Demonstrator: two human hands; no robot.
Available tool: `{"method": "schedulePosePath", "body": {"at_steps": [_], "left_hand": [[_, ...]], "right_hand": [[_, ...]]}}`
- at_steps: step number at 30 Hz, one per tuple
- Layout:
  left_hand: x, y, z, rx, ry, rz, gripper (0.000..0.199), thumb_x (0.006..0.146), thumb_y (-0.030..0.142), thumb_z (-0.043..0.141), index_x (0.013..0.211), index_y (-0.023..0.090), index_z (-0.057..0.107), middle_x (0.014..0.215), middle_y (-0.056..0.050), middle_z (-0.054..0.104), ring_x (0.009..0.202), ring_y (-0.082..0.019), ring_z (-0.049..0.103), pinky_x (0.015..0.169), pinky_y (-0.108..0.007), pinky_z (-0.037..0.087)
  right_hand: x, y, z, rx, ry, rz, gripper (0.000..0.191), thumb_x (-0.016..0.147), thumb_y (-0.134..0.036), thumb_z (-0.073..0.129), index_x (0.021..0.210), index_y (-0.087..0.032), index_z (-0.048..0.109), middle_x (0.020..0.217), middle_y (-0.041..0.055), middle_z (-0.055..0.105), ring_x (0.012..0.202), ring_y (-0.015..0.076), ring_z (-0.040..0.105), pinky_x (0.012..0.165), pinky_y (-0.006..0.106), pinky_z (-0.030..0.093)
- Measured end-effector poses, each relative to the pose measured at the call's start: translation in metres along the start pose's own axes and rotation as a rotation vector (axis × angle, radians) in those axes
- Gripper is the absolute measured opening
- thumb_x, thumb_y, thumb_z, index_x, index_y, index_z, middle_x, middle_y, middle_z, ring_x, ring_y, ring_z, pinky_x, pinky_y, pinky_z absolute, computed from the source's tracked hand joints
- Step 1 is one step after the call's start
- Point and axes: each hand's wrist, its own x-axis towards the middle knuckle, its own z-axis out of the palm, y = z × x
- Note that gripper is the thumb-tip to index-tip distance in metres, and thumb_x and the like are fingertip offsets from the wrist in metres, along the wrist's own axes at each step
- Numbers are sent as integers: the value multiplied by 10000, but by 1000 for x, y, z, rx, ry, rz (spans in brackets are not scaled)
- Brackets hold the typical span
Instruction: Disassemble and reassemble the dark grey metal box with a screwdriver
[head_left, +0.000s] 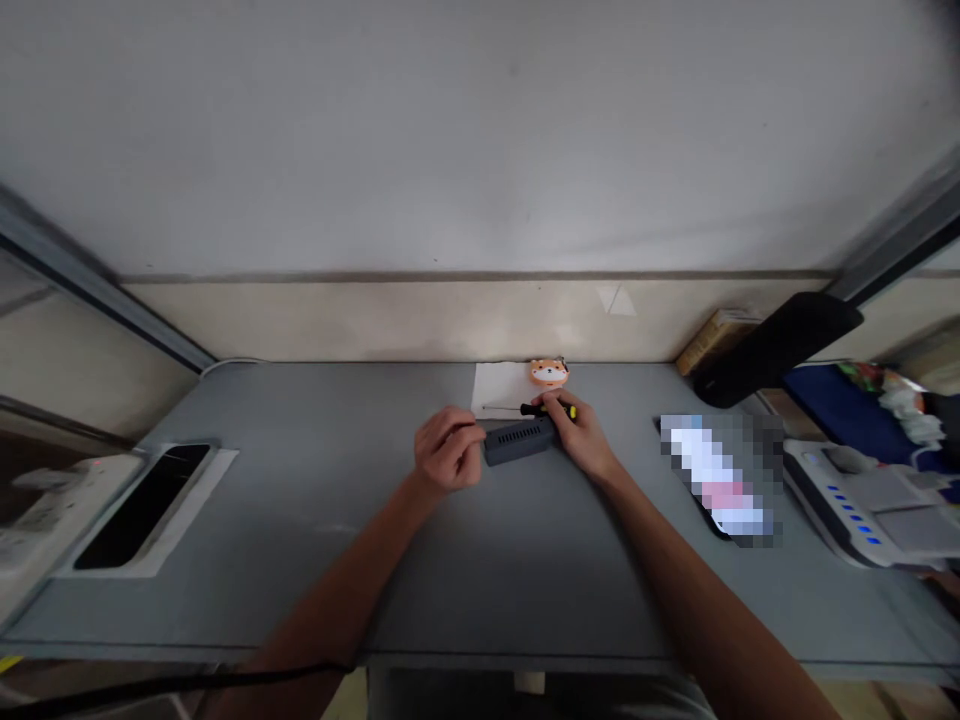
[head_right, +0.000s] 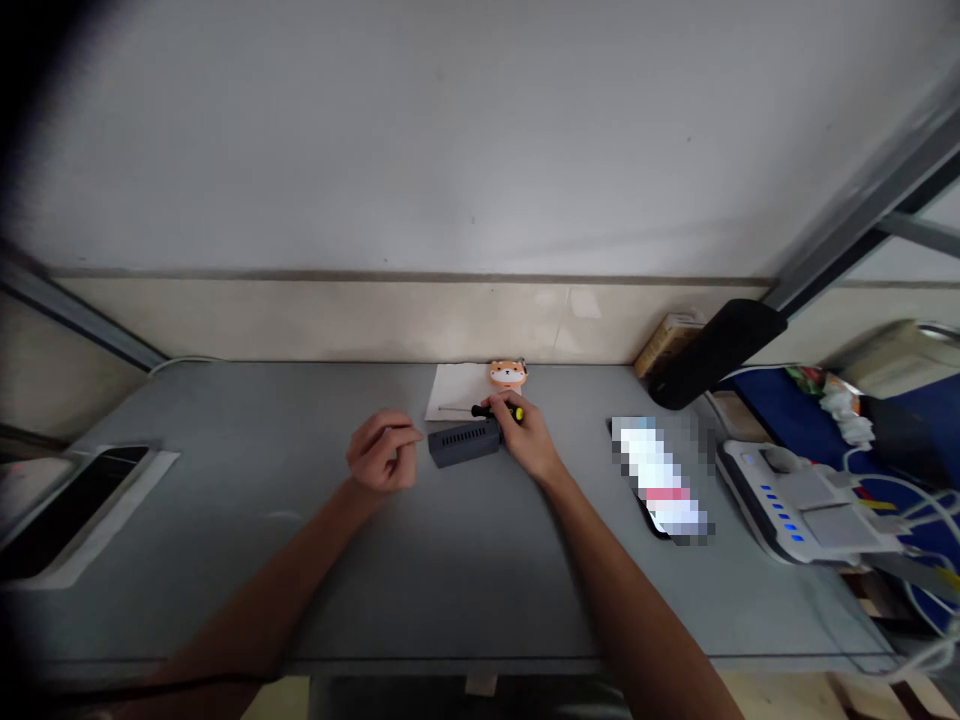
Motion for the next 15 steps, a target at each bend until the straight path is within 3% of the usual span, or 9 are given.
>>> {"method": "schedulePosePath", "body": {"at_steps": [2, 8, 11, 15], "left_hand": [[1, 5, 3, -8, -64, -9, 233, 830, 6, 502, 875, 215, 596, 814, -21, 637, 682, -137, 609, 613, -250, 500], [2, 9, 9, -94, -405, -38, 146, 959, 123, 516, 1019, 207, 619, 942, -52, 660, 826, -164, 650, 783, -299, 559], [2, 6, 8, -154, -467, -67, 159, 998, 127, 483, 1052, 199, 613, 973, -60, 656, 873, -168, 651, 797, -296, 555], [4, 0, 4, -164, -493, -70, 218, 998, 73, 432, 1044, 194, 607, 977, -62, 652, 877, -170, 639, 798, -299, 542]], "right_hand": [[0, -1, -3, 44, 22, 40, 460, 774, -691, 673, 767, -235, 733, 834, 31, 725, 792, 198, 628, 748, 318, 467], [5, -2, -10, 296, 174, 128, 348, 690, -572, 736, 668, -229, 681, 673, 8, 639, 621, 150, 549, 537, 274, 357], [8, -3, -16, 439, 248, 81, 280, 660, -477, 741, 610, -223, 637, 614, 2, 585, 535, 119, 469, 469, 268, 287], [9, -9, -26, 596, 361, 23, 206, 618, -357, 732, 579, -213, 590, 637, 5, 575, 550, 103, 460, 442, 242, 301]]}}
